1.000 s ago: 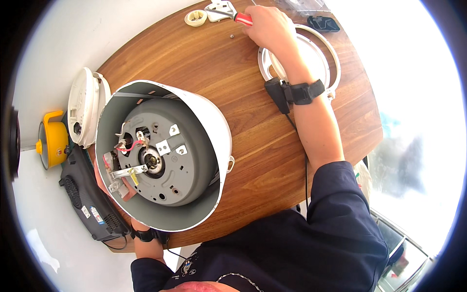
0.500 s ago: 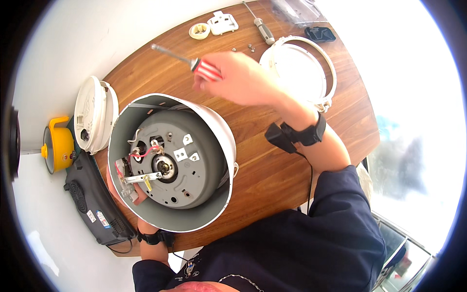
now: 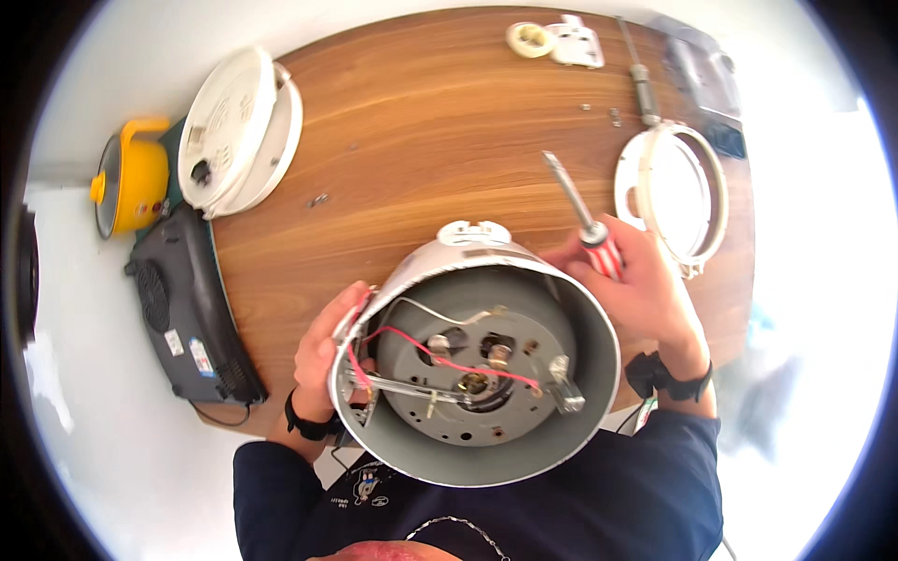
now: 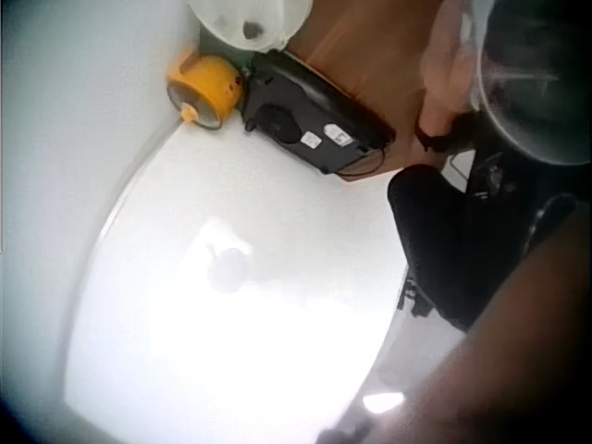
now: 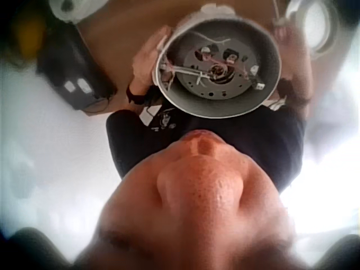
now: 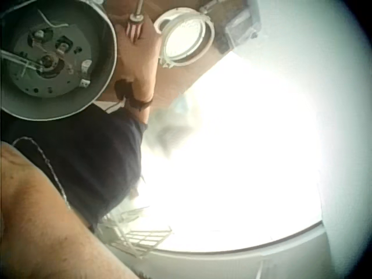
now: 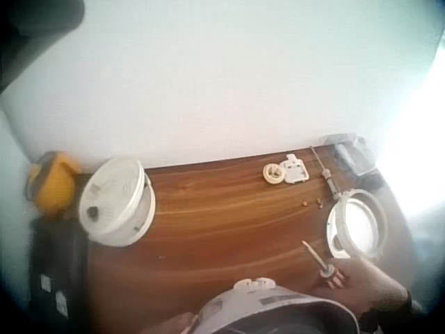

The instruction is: The person disassembles a white cylindrical appliance, removes screws, and then reassembles it by inserting a metal bracket, connecting wires, and securing components with a screwdriver. The task involves handling the appliance body, bracket, wires, and screws.

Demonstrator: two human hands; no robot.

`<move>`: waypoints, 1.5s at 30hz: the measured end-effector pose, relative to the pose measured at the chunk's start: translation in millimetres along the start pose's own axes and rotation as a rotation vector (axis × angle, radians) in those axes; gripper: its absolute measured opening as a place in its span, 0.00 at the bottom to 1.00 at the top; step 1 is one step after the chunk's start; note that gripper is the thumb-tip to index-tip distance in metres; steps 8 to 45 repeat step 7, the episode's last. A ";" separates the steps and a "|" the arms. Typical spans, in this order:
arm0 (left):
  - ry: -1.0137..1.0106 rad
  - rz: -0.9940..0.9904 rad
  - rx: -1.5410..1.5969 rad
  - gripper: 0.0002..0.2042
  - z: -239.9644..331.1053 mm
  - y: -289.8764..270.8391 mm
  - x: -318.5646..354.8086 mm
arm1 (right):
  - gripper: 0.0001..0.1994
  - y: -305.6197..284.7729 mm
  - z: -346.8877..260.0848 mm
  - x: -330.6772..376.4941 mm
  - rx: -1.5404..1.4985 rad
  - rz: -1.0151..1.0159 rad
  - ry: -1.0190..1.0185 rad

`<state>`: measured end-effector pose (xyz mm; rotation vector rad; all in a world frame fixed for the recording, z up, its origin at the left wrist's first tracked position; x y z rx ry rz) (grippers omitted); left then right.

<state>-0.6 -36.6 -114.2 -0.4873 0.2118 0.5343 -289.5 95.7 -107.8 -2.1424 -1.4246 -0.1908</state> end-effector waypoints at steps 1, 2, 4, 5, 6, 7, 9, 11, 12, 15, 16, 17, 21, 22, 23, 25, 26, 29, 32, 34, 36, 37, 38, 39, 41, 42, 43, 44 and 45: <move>0.030 -0.015 -0.012 0.29 6.2 -1.7 -5.9 | 0.03 -0.1 -3.3 1.5 0.061 -0.007 -0.012; 0.064 -0.027 -0.022 0.28 13.6 -3.1 -10.3 | 0.04 1.1 0.6 2.7 0.001 -0.006 -0.031; 0.239 0.000 -0.069 0.25 31.7 -5.9 -17.2 | 0.05 4.6 3.4 3.2 -0.080 -0.025 -0.013; 0.247 -0.010 -0.084 0.25 33.3 -6.6 -17.6 | 0.05 7.0 5.4 0.1 -0.085 -0.055 -0.011; 0.312 0.049 -0.100 0.25 37.8 -8.7 -16.6 | 0.05 7.6 7.9 -1.7 -0.086 -0.081 -0.006; 0.378 0.106 -0.117 0.24 40.1 -7.3 -15.4 | 0.05 8.0 10.8 -3.5 -0.088 -0.107 -0.001; 0.378 0.106 -0.117 0.24 40.1 -7.3 -15.4 | 0.05 8.0 10.8 -3.5 -0.088 -0.107 -0.001; 0.378 0.106 -0.117 0.24 40.1 -7.3 -15.4 | 0.05 8.0 10.8 -3.5 -0.088 -0.107 -0.001; 0.378 0.106 -0.117 0.24 40.1 -7.3 -15.4 | 0.05 8.0 10.8 -3.5 -0.088 -0.107 -0.001; 0.378 0.106 -0.117 0.24 40.1 -7.3 -15.4 | 0.05 8.0 10.8 -3.5 -0.088 -0.107 -0.001; 0.378 0.106 -0.117 0.24 40.1 -7.3 -15.4 | 0.05 8.0 10.8 -3.5 -0.088 -0.107 -0.001; 0.378 0.106 -0.117 0.24 40.1 -7.3 -15.4 | 0.05 8.0 10.8 -3.5 -0.088 -0.107 -0.001; 0.378 0.106 -0.117 0.24 40.1 -7.3 -15.4 | 0.05 8.0 10.8 -3.5 -0.088 -0.107 -0.001; 0.378 0.106 -0.117 0.24 40.1 -7.3 -15.4 | 0.05 8.0 10.8 -3.5 -0.088 -0.107 -0.001; 0.378 0.106 -0.117 0.24 40.1 -7.3 -15.4 | 0.05 8.0 10.8 -3.5 -0.088 -0.107 -0.001; 0.378 0.106 -0.117 0.24 40.1 -7.3 -15.4 | 0.05 8.0 10.8 -3.5 -0.088 -0.107 -0.001; 0.378 0.106 -0.117 0.24 40.1 -7.3 -15.4 | 0.05 8.0 10.8 -3.5 -0.088 -0.107 -0.001; 0.378 0.106 -0.117 0.24 40.1 -7.3 -15.4 | 0.05 8.0 10.8 -3.5 -0.088 -0.107 -0.001; 0.378 0.106 -0.117 0.24 40.1 -7.3 -15.4 | 0.05 8.0 10.8 -3.5 -0.088 -0.107 -0.001; 0.378 0.106 -0.117 0.24 40.1 -7.3 -15.4 | 0.05 8.0 10.8 -3.5 -0.088 -0.107 -0.001; 0.378 0.106 -0.117 0.24 40.1 -7.3 -15.4 | 0.05 8.0 10.8 -3.5 -0.088 -0.107 -0.001; 0.378 0.106 -0.117 0.24 40.1 -7.3 -15.4 | 0.05 8.0 10.8 -3.5 -0.088 -0.107 -0.001; 0.378 0.106 -0.117 0.24 40.1 -7.3 -15.4 | 0.05 8.0 10.8 -3.5 -0.088 -0.107 -0.001; 0.378 0.106 -0.117 0.24 40.1 -7.3 -15.4 | 0.05 8.0 10.8 -3.5 -0.088 -0.107 -0.001; 0.378 0.106 -0.117 0.24 40.1 -7.3 -15.4 | 0.05 8.0 10.8 -3.5 -0.088 -0.107 -0.001; 0.378 0.106 -0.117 0.24 40.1 -7.3 -15.4 | 0.05 8.0 10.8 -3.5 -0.088 -0.107 -0.001; 0.378 0.106 -0.117 0.24 40.1 -7.3 -15.4 | 0.05 8.0 10.8 -3.5 -0.088 -0.107 -0.001; 0.378 0.106 -0.117 0.24 40.1 -7.3 -15.4 | 0.05 8.0 10.8 -3.5 -0.088 -0.107 -0.001; 0.378 0.106 -0.117 0.24 40.1 -7.3 -15.4 | 0.05 8.0 10.8 -3.5 -0.088 -0.107 -0.001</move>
Point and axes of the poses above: each hand's wrist, its own x-axis away from the middle knuckle, its own y-axis out of the palm, z = x × y, the point moved 10 cm from there along -x, towards the middle knuckle, and after that the axes turned 4 degrees about -y, right-handed, at the moved point
